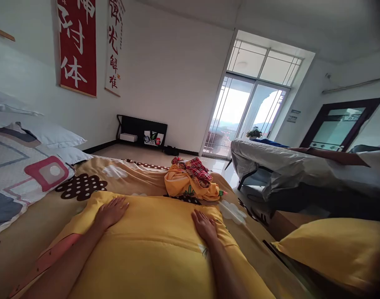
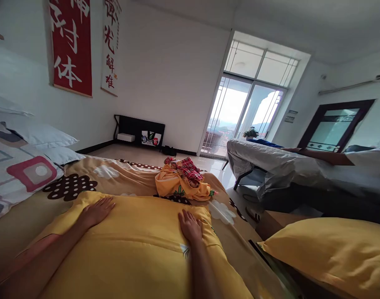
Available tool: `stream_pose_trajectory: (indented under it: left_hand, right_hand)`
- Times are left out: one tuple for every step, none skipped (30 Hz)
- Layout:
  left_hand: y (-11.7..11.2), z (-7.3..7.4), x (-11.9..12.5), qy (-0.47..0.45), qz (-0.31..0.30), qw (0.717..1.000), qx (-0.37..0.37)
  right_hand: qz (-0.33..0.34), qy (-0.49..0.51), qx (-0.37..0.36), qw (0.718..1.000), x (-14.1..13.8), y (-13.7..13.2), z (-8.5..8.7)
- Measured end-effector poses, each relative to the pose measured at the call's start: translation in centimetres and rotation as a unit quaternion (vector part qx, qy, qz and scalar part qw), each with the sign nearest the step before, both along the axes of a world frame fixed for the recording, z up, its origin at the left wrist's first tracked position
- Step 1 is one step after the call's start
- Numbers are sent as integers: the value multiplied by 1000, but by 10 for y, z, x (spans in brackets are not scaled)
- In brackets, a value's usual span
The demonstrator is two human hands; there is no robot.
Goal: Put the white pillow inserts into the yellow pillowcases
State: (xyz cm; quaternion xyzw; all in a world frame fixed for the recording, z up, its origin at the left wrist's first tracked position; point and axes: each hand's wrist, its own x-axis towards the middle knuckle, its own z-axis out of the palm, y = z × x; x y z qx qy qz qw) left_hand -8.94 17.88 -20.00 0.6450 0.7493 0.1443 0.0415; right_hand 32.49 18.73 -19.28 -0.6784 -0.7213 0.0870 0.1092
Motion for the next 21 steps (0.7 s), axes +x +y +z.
stream_pose_trajectory:
  left_hand:
    - [2, -4, -6, -2, 7, 1000, -7]
    - [3, -6, -10, -3, 16, 1000, -15]
    - [3, -8, -13, -3, 26, 999, -21]
    - [3, -9, -16, -4, 34, 999, -23]
    - [3, -10, -18, -6, 43, 999, -22]
    - [2, -11, -20, -8, 51, 999, -18]
    - [0, -11, -22, -12, 57, 998, -13]
    - [-1, -11, -23, -16, 62, 998, -6]
    - [-3, -11, -24, -20, 66, 998, 3]
    - [-5, -10, -25, -25, 68, 997, 13]
    - [-7, -9, -25, -30, 68, 997, 25]
    - [-10, -8, -25, -36, 65, 996, 40]
    - [-14, -5, -25, -40, 61, 996, 56]
    - [-18, -3, -24, -44, 58, 995, 71]
    - [-24, 0, -24, -50, 55, 993, 94]
    - [-30, 2, -24, -59, 47, 989, 127]
    - [-36, 4, -25, -71, 35, 983, 166]
    - [-43, 4, -27, -83, 18, 975, 206]
    - [-50, 4, -30, -94, -4, 966, 239]
    - [-57, 2, -34, -101, -28, 960, 260]
    - [-65, -2, -38, -103, -52, 958, 261]
  right_hand:
    - [-7, 1, -6, 1000, 9, 3, -6]
    - [-14, 1, -11, 1000, 17, 6, -11]
    - [-22, 0, -14, 1000, 23, 8, -16]
    - [-29, -1, -16, 999, 29, 11, -21]
    - [-35, -3, -15, 999, 33, 12, -25]
    - [-42, -6, -12, 999, 37, 14, -28]
    - [-48, -9, -8, 999, 41, 15, -31]
    - [-55, -13, -2, 998, 43, 16, -33]
    - [-60, -17, 5, 998, 46, 16, -35]
    - [-64, -22, 12, 998, 47, 16, -36]
    - [-67, -27, 22, 997, 48, 15, -37]
    - [-68, -32, 32, 997, 49, 14, -37]
    - [-70, -37, 43, 996, 49, 11, -36]
    - [-72, -42, 55, 995, 49, 8, -34]
    - [-77, -47, 67, 994, 49, 5, -32]
    - [-82, -51, 78, 992, 49, 1, -29]
    - [-89, -54, 89, 991, 49, -4, -26]
    - [-94, -56, 99, 989, 50, -9, -23]
    - [-96, -60, 109, 988, 51, -16, -21]
    - [-94, -66, 121, 986, 53, -23, -19]
    - [-88, -75, 135, 984, 57, -31, -19]
